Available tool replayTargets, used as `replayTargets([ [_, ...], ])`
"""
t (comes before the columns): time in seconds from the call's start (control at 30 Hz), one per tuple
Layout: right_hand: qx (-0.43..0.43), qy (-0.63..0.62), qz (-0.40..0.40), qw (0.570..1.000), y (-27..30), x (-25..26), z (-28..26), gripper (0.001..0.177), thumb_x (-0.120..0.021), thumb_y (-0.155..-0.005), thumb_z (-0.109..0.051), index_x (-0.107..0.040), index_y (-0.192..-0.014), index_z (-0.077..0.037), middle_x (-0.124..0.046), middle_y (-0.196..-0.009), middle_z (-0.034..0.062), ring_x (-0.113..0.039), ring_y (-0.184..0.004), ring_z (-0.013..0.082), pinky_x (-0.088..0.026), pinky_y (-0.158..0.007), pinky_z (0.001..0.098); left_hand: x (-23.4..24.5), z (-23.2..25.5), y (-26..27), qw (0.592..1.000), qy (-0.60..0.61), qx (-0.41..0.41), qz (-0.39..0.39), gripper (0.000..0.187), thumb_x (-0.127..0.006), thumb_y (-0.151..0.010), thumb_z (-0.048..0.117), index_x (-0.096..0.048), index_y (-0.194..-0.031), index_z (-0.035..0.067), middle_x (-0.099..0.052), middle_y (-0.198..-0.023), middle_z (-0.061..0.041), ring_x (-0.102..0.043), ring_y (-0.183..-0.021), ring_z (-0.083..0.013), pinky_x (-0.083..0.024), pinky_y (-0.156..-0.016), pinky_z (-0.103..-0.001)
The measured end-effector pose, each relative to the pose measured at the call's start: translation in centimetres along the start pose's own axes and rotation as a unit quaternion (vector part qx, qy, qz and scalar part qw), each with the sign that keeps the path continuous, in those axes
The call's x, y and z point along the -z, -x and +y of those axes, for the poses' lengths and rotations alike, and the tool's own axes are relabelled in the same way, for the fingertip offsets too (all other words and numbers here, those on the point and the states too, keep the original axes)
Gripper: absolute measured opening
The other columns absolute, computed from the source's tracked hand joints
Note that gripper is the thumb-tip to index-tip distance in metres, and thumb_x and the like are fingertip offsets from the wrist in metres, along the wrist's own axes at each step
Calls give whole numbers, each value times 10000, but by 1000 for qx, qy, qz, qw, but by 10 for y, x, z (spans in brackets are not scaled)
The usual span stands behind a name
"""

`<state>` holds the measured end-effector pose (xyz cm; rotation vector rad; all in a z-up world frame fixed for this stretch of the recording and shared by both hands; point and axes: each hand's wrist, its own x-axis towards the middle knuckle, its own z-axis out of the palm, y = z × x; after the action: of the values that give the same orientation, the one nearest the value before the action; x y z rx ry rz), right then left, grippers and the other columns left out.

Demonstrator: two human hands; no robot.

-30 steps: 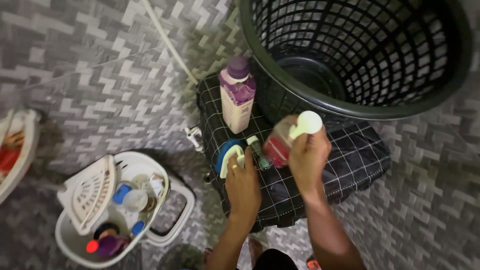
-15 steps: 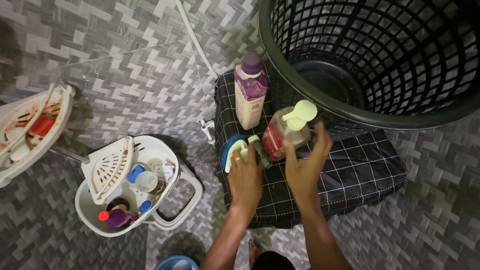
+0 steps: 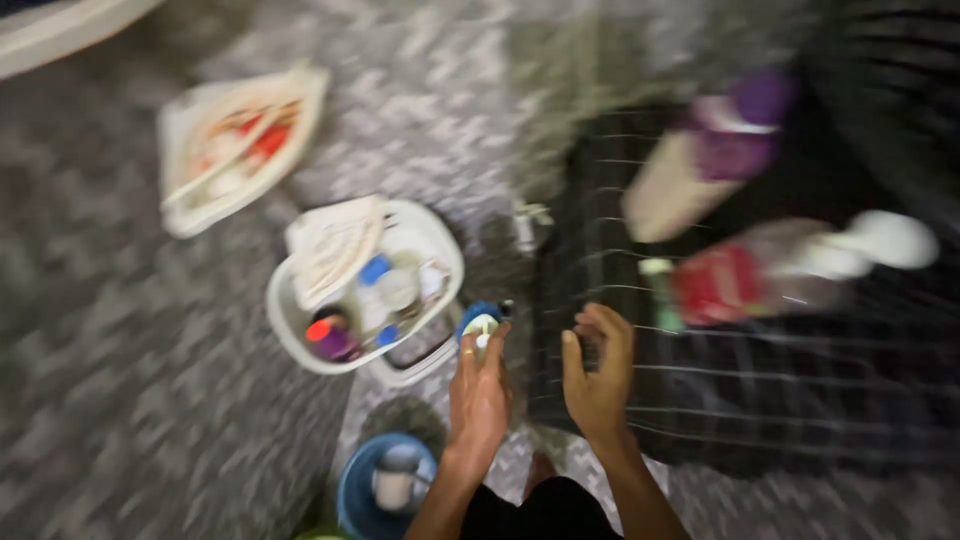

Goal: Cleaning a toilet and bathroom area using detergent, brushes, and sponges.

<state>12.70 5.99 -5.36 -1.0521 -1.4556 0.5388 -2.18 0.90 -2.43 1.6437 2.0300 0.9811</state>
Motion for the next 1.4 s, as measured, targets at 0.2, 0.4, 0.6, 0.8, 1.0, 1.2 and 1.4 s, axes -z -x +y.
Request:
replayTargets([
  [0.2,-84,-40,-252,963,22,-126,2,338,-701,-925,-53,-618,-1250,-12,-628,-1185,130,-687,-995,210,-571,-833,327,38,-133,25,994,56,50,83,474,-601,-945,26,-575,-1397,165,-541,-1312,-251,-629,-1111,-486,-536,-892,-528],
  [0.4,-22,-11,-366,930,61,-227,77,278,-749,-902,-89,-662,-1162,-50,-726,-1046,118,-716,-874,214,-569,-749,333,85,-225,37,974,30,212,77,426,-637,-907,139,-640,-1328,208,-473,-1411,-295,-613,-1114,-481,-536,-896,-512],
  [0.6,-106,144,-357,917,87,-328,271,332,-720,-934,-274,-652,-1178,-61,-736,-938,176,-731,-832,259,-582,-768,382,97,-257,16,962,6,250,113,384,-679,-909,196,-654,-1291,173,-535,-1359,-289,-625,-1123,-488,-541,-908,-514],
  [0.8,-56,214,-407,886,100,-395,394,655,-753,-961,-402,-554,-1144,195,-629,-978,366,-636,-942,548,-521,-794,620,79,-246,-22,962,12,264,73,505,-714,-870,236,-602,-1354,144,-465,-1418,-338,-612,-1118,-506,-543,-898,-517],
  [1.0,213,416,-558,686,86,-403,382,256,-712,-678,-240,-726,-787,-8,-707,-811,237,-687,-905,433,-501,-955,627,66,-240,-35,958,25,276,69,513,-717,-869,240,-607,-1364,166,-457,-1448,-325,-614,-1110,-511,-539,-874,-525],
  [1.2,-181,181,-369,894,52,-299,257,288,-546,-948,-222,-685,-832,2,-713,-694,184,-720,-669,339,-559,-643,491,69,-213,-50,972,46,226,52,486,-731,-862,219,-621,-1333,172,-483,-1430,-296,-653,-1055,-488,-568,-841,-508],
  [1.4,-283,54,-203,936,9,-163,97,273,-495,-1005,-172,-677,-1108,3,-687,-652,69,-647,-533,133,-527,-516,304,65,-148,-58,984,93,147,-35,510,-713,-883,247,-601,-1371,153,-464,-1409,-290,-666,-997,-460,-553,-844,-509],
])
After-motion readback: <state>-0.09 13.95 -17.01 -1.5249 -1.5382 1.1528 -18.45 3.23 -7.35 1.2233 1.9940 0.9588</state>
